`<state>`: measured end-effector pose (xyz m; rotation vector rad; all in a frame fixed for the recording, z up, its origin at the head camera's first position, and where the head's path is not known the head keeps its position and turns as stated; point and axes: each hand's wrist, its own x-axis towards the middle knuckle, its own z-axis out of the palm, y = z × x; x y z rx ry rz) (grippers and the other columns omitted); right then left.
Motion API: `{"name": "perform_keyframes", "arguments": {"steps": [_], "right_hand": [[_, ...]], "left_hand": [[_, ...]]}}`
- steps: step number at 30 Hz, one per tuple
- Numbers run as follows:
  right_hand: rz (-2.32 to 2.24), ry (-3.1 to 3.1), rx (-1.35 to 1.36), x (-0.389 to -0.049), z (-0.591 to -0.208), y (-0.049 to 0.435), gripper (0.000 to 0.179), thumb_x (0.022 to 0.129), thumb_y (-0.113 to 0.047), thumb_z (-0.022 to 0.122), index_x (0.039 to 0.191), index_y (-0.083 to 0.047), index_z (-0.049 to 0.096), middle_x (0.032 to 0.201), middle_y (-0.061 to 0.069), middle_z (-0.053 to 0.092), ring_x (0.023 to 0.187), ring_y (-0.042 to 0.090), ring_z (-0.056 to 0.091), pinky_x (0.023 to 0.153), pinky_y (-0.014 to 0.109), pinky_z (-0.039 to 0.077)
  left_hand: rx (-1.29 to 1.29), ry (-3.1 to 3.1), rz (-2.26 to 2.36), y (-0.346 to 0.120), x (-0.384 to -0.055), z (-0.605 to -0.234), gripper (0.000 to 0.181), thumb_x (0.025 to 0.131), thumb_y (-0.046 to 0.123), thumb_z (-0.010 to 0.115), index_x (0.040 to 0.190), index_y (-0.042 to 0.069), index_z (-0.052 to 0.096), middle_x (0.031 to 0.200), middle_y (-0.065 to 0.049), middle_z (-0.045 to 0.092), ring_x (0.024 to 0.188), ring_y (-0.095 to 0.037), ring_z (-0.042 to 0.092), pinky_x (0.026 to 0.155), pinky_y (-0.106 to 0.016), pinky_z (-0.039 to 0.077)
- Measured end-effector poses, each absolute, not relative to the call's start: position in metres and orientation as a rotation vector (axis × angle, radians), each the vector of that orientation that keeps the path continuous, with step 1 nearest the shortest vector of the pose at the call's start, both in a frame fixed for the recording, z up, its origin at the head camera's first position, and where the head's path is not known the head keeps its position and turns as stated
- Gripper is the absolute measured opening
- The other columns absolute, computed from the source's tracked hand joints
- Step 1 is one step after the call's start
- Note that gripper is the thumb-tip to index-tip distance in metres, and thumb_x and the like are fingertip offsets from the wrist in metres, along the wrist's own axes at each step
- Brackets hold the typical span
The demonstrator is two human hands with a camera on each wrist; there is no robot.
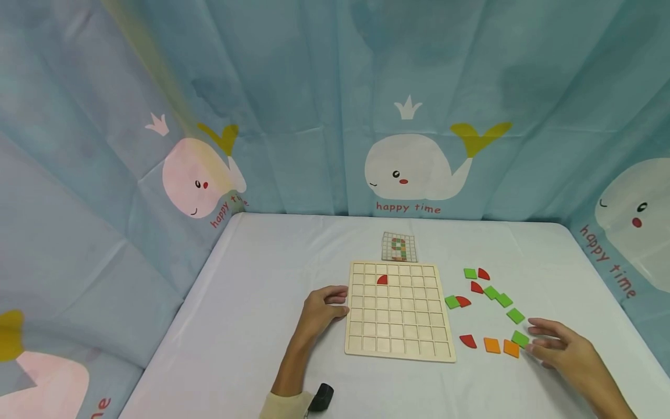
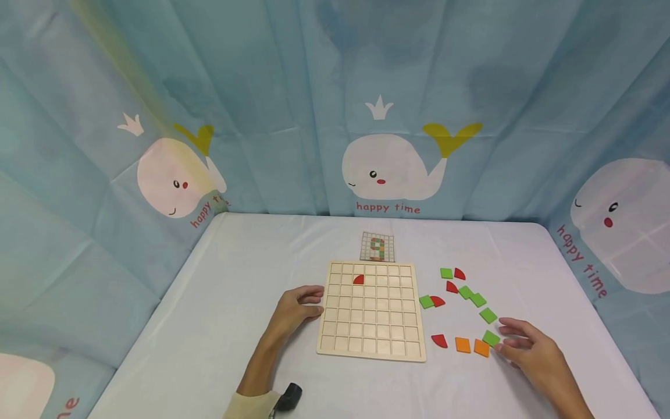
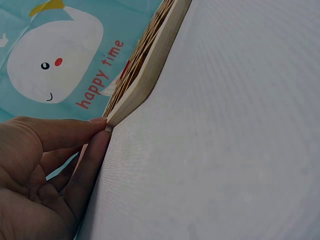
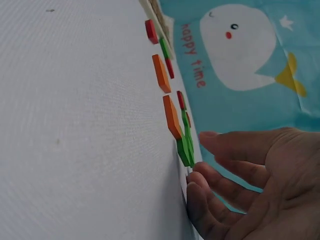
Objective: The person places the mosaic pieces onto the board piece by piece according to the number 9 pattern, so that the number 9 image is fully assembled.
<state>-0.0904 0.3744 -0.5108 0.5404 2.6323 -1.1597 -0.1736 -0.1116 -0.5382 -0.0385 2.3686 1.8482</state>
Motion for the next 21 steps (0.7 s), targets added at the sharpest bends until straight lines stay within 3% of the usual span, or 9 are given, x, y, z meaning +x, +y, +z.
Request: {"name": "perform_keyframes", "arguments": {"steps": [12, 21], "right_hand": [[-1.053, 2.76, 0.401, -0.0916, -0.509, 0.3676, 0.07, 0.085, -0.014, 0.087, 0.143, 0.008, 0.055, 0.127, 0.028, 0.071, 0.099, 0.028, 0.069, 0.065, 0.02, 0.057], [-0.975, 2.784, 0.384, -0.0918, -0.5096, 0.3644, 0.065, 0.085, -0.009, 0.085, 0.141, 0.008, 0.057, 0.122, 0.026, 0.073, 0.1, 0.034, 0.068, 0.074, 0.037, 0.062]], "left_hand": [[-0.034, 2.361, 1.847, -0.1118, -0.1747, -0.5385, 0.049, 0.082, -0.003, 0.081, 0.131, 0.005, 0.073, 0.12, -0.01, 0.075, 0.111, -0.024, 0.071, 0.078, -0.023, 0.062], [-0.034, 2.387, 1.827, -0.1118, -0.1743, -0.5383, 0.049, 0.082, -0.002, 0.082, 0.13, 0.006, 0.074, 0.12, -0.008, 0.075, 0.11, -0.023, 0.071, 0.081, -0.022, 0.061]]}}
